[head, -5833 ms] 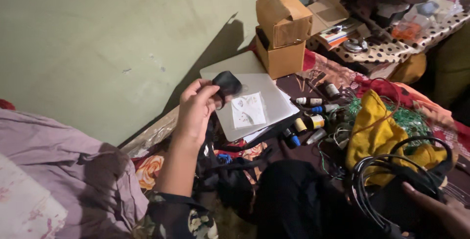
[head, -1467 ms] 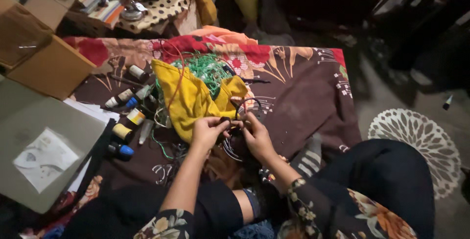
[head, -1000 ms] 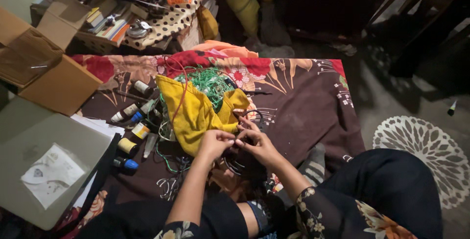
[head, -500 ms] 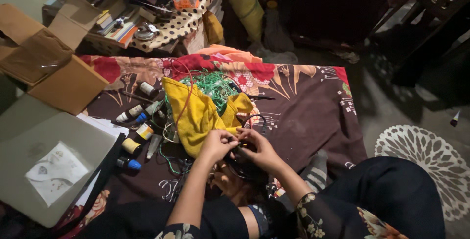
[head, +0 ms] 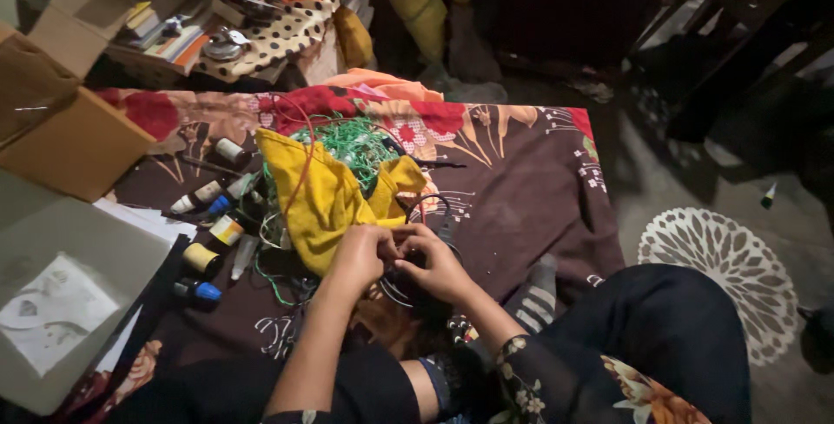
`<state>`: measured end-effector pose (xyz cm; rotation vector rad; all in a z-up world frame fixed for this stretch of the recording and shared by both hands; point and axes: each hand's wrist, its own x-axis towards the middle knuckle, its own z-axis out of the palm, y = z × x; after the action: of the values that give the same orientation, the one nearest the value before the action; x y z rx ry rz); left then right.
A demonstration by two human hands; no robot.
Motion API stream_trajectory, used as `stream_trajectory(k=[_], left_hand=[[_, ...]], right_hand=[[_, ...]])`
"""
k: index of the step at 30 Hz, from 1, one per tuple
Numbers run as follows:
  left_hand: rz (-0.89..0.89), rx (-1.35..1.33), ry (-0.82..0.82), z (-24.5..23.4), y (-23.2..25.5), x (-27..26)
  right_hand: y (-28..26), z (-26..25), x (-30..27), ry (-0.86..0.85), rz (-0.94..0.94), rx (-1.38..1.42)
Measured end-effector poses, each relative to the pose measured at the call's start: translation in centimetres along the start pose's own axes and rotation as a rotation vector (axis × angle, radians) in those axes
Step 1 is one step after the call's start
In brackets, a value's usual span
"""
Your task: The person sits on the floor and organizes tangled cables on a table. They coil a black power adapter cable, place it aside, and then begin untangling a green string of small lights.
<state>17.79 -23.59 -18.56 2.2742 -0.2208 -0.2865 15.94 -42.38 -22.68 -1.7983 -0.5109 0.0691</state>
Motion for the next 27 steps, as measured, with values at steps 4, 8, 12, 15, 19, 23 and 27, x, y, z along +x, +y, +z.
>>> stream_trajectory(k=[4, 8, 12, 15, 19, 23, 27], left_hand=[[0.193, 0.152, 0.128, -0.5, 2.5, -1.3], [0.303, 0.341, 0.222, -0.3, 4.0, -2.4], [0.686, 0.43, 0.445, 0.3, 4.6, -2.7], [0.673, 0.468, 0.432, 0.6, 4.4, -2.8], [0.689, 0.385, 0.463, 0.7, 4.4, -3.0], [0.436, 0.24, 0.482, 0.3, 4.1, -3.8], [0.341, 0.135, 0.396, -0.7, 2.6, -4.9]], right_hand=[[0.9, -0.1, 0.0, -0.03, 0.028, 0.011], [2.3, 0.0, 0.3, -0.045, 0.102, 0.233], [3.2, -0.5, 1.3, -0.006, 0.26, 0.422], [3.4, -1.3, 1.3, -0.055, 0.26, 0.417], [3.5, -1.4, 1.5, 0.156, 0.284, 0.476], [4.3, -1.0, 1.5, 0.312, 0.314, 0.244], [5.1, -0.8, 1.8, 0.496, 0.363, 0.182]])
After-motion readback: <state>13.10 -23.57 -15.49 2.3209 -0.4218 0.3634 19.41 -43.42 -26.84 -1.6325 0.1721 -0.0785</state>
